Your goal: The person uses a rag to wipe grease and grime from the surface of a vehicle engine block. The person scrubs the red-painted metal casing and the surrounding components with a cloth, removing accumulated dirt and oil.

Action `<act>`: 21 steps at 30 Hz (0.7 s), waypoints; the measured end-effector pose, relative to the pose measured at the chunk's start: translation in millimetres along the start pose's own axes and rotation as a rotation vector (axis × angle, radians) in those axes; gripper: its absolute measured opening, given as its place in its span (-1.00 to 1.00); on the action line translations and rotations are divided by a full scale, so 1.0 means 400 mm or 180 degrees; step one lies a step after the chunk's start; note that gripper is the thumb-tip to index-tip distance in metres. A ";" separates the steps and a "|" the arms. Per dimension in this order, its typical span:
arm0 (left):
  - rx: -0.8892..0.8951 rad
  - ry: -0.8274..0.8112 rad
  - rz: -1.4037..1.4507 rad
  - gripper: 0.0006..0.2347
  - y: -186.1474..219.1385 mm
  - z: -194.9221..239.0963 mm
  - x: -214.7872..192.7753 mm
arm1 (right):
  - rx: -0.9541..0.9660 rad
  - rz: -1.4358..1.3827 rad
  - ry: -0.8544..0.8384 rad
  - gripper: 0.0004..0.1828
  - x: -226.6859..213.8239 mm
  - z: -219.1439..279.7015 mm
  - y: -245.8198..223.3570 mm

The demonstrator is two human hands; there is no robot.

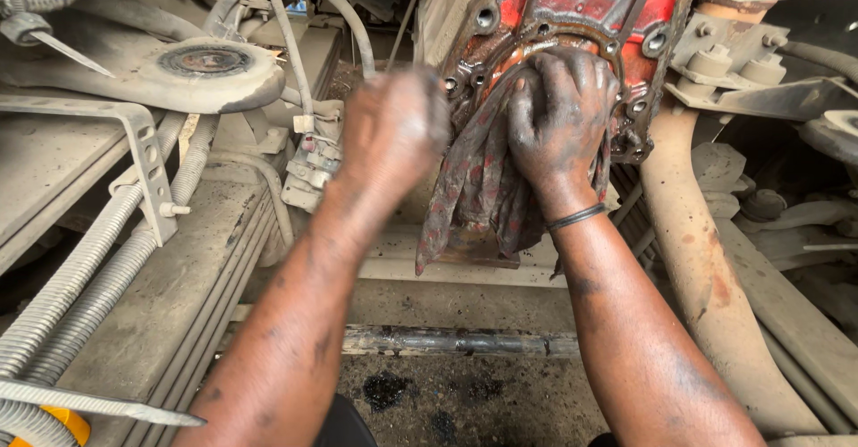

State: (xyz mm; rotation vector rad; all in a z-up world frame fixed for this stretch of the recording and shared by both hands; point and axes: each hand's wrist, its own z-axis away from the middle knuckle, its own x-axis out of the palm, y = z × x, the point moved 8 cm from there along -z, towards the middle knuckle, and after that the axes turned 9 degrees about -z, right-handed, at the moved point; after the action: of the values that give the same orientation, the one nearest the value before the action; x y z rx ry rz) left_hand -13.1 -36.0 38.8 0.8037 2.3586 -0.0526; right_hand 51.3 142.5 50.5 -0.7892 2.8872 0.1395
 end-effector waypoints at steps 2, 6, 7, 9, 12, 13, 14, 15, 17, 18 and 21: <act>-0.0040 0.0077 -0.0079 -0.86 0.010 0.016 0.014 | 0.0057 -0.0014 -0.0033 -0.74 -0.001 0.009 0.000; -0.0371 -0.0039 -0.0201 -0.84 -0.029 -0.001 0.016 | -0.0014 -0.0013 -0.0067 -0.73 -0.006 0.001 -0.009; -0.0375 -0.0132 -0.0236 -0.83 -0.030 0.001 0.017 | -0.0057 0.0015 -0.0083 -0.73 -0.009 0.003 -0.012; -0.0311 -0.0021 0.0002 -0.84 -0.012 0.012 0.010 | -0.0031 -0.0031 -0.0070 -0.73 -0.012 0.003 -0.012; -0.0257 0.0009 -0.0196 -0.86 -0.002 0.018 0.018 | 0.0009 -0.0021 -0.0034 -0.72 -0.007 -0.001 -0.011; -0.0263 -0.0013 -0.0341 -0.85 0.000 0.020 0.030 | 0.0021 -0.0002 -0.0043 -0.72 -0.008 0.001 -0.012; -0.0311 0.0041 -0.0344 -0.85 -0.011 0.016 0.033 | 0.0046 -0.0009 -0.0054 -0.72 -0.009 0.004 -0.012; -0.0358 0.0106 -0.0356 -0.85 -0.029 0.008 0.027 | 0.0065 -0.0023 -0.0054 -0.72 -0.009 0.002 -0.013; -0.0522 0.0028 -0.0284 -0.84 -0.050 0.003 0.031 | 0.0059 -0.0037 -0.0051 -0.73 -0.009 -0.002 -0.015; -0.0638 -0.0115 -0.0198 -0.83 -0.057 0.004 0.036 | 0.0035 -0.0036 -0.0047 -0.73 -0.009 -0.003 -0.016; -0.1033 -0.0515 0.0506 -0.81 -0.042 0.029 0.061 | 0.0028 -0.0013 -0.0045 -0.72 -0.008 -0.001 -0.015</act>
State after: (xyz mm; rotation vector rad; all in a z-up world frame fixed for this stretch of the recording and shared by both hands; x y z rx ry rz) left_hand -31.0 -39.3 12.6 0.7902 2.0728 0.3125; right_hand 56.9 139.0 51.2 -0.7895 2.8708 0.1312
